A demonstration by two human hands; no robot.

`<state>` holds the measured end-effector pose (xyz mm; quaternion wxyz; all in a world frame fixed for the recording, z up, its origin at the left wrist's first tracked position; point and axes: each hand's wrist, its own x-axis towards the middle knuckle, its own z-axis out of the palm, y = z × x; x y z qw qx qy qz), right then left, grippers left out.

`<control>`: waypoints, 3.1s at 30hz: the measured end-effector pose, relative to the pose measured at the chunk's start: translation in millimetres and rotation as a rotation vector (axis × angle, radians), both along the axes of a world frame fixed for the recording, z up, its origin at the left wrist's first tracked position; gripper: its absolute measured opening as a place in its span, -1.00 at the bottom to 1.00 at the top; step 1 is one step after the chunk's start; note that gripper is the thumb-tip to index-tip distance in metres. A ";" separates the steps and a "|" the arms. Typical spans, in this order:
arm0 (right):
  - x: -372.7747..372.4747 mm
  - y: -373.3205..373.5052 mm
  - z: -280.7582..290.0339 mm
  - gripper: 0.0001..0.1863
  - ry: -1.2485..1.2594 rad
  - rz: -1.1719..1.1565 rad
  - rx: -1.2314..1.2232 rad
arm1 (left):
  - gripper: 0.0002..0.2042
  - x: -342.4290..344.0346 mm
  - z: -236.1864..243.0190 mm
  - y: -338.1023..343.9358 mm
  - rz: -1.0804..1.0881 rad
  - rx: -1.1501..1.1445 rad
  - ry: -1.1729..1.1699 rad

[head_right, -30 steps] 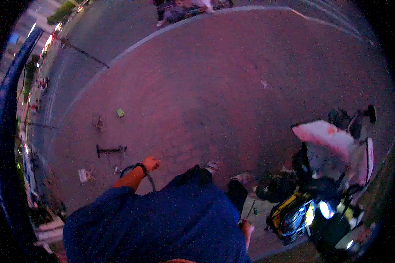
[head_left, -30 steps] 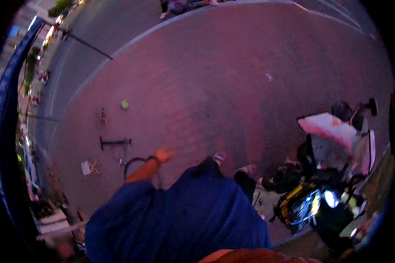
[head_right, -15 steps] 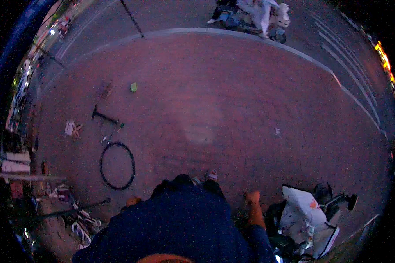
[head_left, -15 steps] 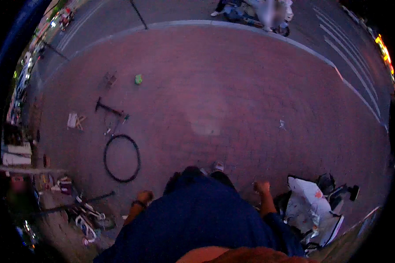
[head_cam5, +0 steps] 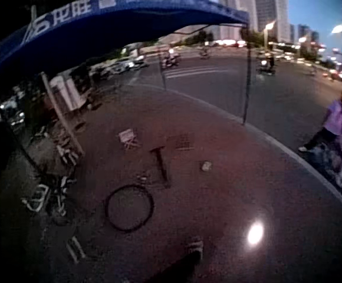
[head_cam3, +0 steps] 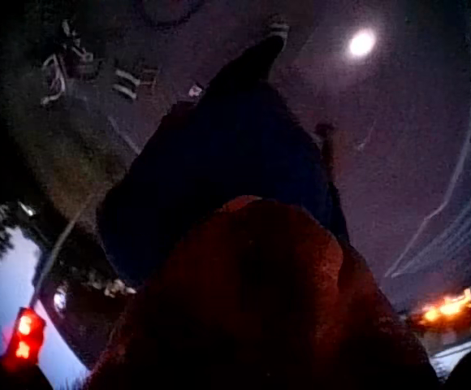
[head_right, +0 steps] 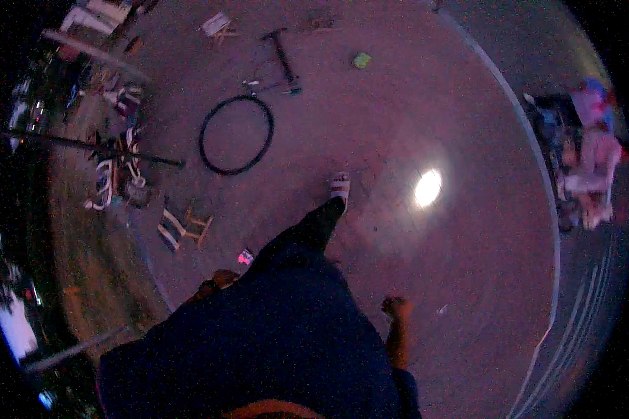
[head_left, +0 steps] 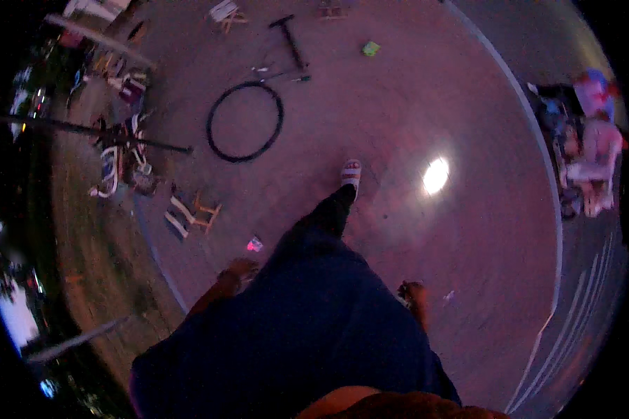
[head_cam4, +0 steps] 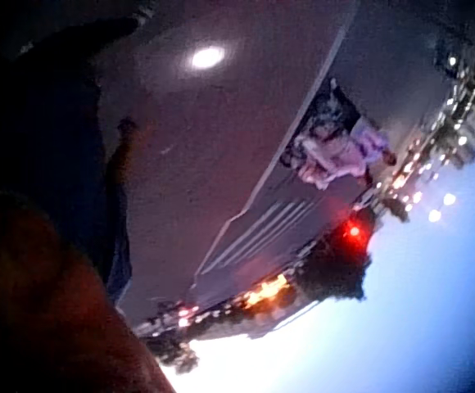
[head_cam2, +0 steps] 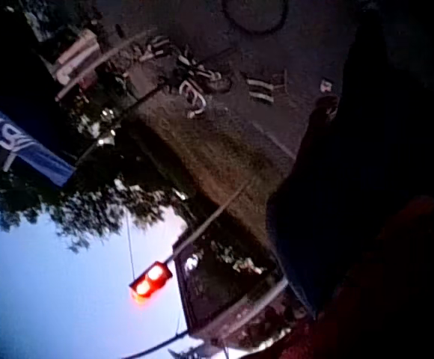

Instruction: The person uses a screwdriver to adjust and tighten components on the handlebar and dashboard of an electric bicycle. They manipulate the dashboard unit, check the digital display, and secure the handlebar assembly before walking away.

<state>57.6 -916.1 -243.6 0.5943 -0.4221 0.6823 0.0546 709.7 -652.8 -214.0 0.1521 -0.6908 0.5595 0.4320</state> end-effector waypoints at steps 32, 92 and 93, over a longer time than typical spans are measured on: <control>402.7 -1064.3 2.2 -0.66 0.182 1.697 -0.709 | -0.72 84.4 14.9 -633.0 1.514 0.265 0.282; 1966.3 -2055.1 78.4 -0.70 0.192 0.265 0.132 | -0.75 2049.6 117.0 -2199.6 -0.175 0.108 -0.434; 1998.6 -2061.0 87.4 -0.73 0.164 0.275 0.167 | -0.81 2050.5 113.0 -2200.6 -0.438 0.221 -0.454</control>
